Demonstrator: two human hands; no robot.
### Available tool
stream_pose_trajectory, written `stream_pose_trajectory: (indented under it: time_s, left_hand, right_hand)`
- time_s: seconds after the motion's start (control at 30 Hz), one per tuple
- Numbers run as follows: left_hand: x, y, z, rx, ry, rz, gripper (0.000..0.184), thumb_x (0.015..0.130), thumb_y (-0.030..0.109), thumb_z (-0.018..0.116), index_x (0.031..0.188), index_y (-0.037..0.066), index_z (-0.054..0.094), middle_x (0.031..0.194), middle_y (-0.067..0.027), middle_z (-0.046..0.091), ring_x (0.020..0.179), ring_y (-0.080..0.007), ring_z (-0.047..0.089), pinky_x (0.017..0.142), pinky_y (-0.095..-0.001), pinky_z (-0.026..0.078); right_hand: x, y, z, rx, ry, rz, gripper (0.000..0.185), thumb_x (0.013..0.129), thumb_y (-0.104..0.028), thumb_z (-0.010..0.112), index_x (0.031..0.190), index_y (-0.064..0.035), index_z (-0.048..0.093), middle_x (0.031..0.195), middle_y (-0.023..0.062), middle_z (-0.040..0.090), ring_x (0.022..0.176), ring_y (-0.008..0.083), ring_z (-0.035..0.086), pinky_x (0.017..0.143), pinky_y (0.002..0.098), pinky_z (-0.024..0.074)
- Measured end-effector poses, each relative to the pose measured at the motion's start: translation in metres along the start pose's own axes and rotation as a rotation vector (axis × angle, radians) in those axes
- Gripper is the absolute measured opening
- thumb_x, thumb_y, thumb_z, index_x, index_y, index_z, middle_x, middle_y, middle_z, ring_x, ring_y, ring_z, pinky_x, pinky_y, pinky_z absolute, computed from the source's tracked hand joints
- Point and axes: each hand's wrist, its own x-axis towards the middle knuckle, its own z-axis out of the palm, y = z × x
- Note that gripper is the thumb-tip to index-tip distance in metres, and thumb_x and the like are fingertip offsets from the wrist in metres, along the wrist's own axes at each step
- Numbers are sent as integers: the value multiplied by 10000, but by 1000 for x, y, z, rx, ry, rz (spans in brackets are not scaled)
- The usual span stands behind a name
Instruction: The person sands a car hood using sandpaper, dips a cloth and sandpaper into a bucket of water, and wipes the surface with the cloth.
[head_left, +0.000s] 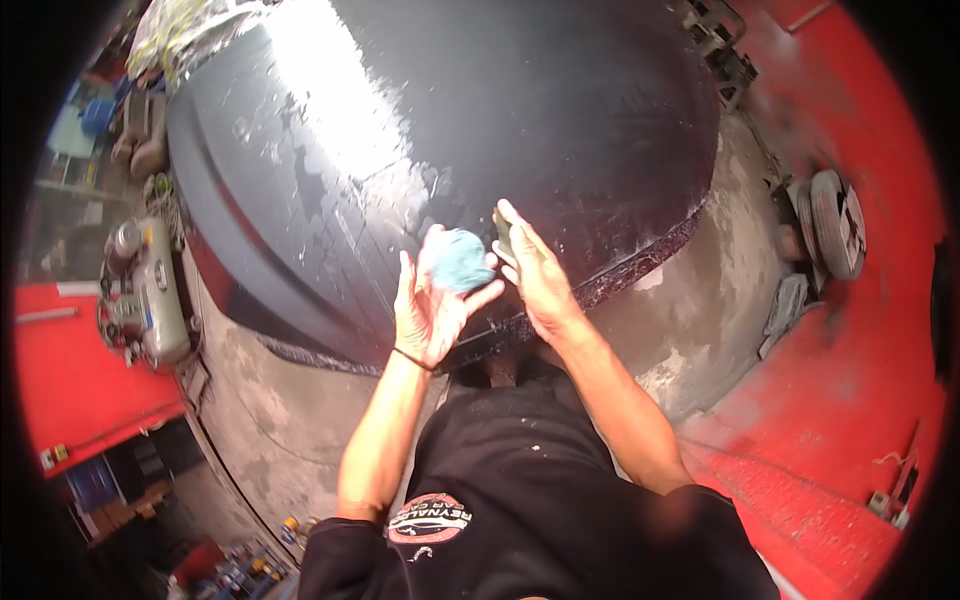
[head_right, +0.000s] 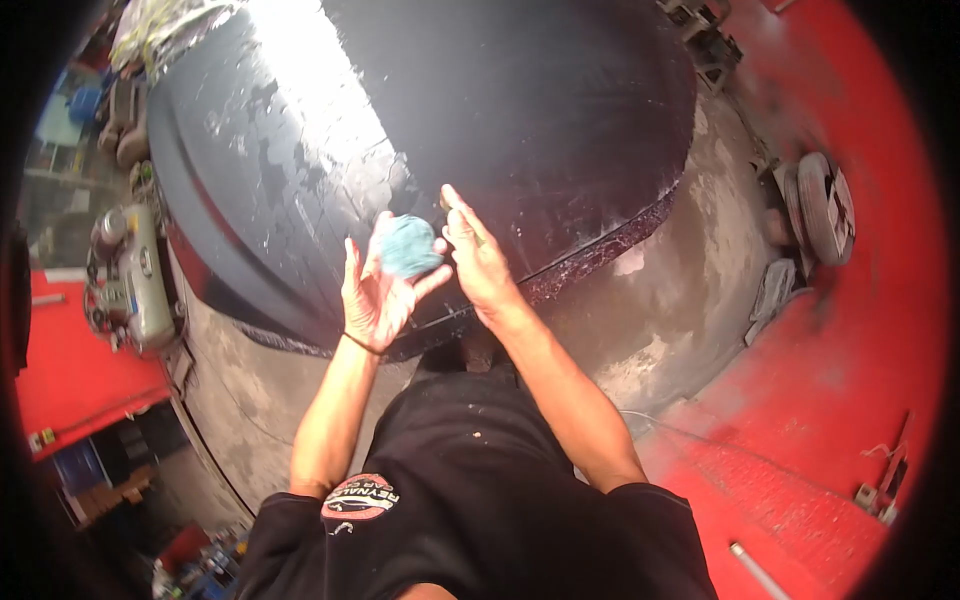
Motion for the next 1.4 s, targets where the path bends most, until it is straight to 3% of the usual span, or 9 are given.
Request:
stream_pose_trajectory:
  time_s: [0.2, 0.33, 0.47, 0.6, 0.7, 0.93, 1.17, 1.27, 1.4]
  left_hand:
    - [88, 59, 17, 63, 206, 58, 220, 1073, 270, 749, 1072, 57, 693, 1109, -201, 765, 1141, -388, 777, 1050, -586, 649]
    - [169, 90, 60, 797, 20, 134, 188, 1024, 88, 759, 1170, 17, 664, 1165, -146, 753, 1030, -270, 795, 823, -349, 663]
    - [225, 71, 121, 1349, 68, 66, 203, 1002, 150, 825, 1182, 111, 738, 1001, -29, 779, 831, -137, 733, 684, -246, 551]
    - [296, 35, 146, 2070, -293, 490, 357, 1001, 377, 805, 993, 21, 785, 891, -170, 799, 746, -283, 751, 711, -415, 589]
    - [327, 11, 177, 2268, -319, 433, 504, 1006, 473, 717, 964, -25, 779, 869, -274, 766, 895, -489, 749, 803, -521, 597]
    - [358, -2, 200, 2415, -218, 247, 426, 1005, 458, 640, 1034, 91, 855, 1035, -220, 818, 1036, -430, 775, 952, -523, 602]
    - [347, 124, 80, 2220, 233, 772, 391, 1056, 469, 679, 1162, 92, 683, 1049, -203, 755, 996, -451, 731, 855, -550, 553]
    - [323, 186, 30, 2394, 122, 1008, 466, 1034, 378, 737, 1372, 72, 638, 1363, -200, 662, 1289, -410, 629, 1111, -558, 465]
    - [304, 199, -7, 2418, 55, 1108, 624, 1030, 366, 743, 1549, 85, 540, 1594, -237, 521, 1514, -439, 450, 1267, -589, 316]
  right_hand:
    - [108, -38, -46, -758, 551, -601, 547, 1210, -363, 465, 1675, -76, 483, 1744, 170, 456, 1640, 384, 368, 1333, 545, 304]
    - [177, -8, -36, -1204, 758, -764, 494, 1117, -377, 617, 1575, -190, 628, 1630, 44, 592, 1569, 420, 443, 1263, 736, 297]
    - [145, 52, -11, -1402, 433, -723, 590, 1121, -485, 560, 1650, -223, 539, 1749, -20, 456, 1665, 301, 315, 1307, 779, 116]
    - [185, -13, -64, -1533, 626, -639, 609, 1170, -504, 429, 1667, -160, 502, 1757, 15, 451, 1679, 306, 285, 1306, 780, 89]
    - [227, -39, -92, -1377, 760, -588, 600, 1184, -449, 411, 1665, -95, 477, 1750, 52, 455, 1667, 348, 294, 1301, 780, 108]
    - [193, -27, -72, -1632, 425, -507, 602, 1185, -433, 351, 1735, -192, 394, 1816, 28, 344, 1705, 283, 211, 1316, 775, 78]
    - [243, -50, -60, -1661, 695, -473, 603, 1180, -389, 327, 1713, -124, 420, 1837, 97, 286, 1717, 312, 161, 1306, 797, 73]
    - [213, -6, -33, -1575, 320, -630, 598, 1177, -399, 321, 1733, -190, 389, 1845, 51, 278, 1723, 286, 147, 1311, 796, 43]
    - [281, -88, -127, -1597, 627, -533, 592, 1182, -385, 316, 1739, -192, 368, 1833, 16, 300, 1711, 291, 190, 1318, 785, 99]
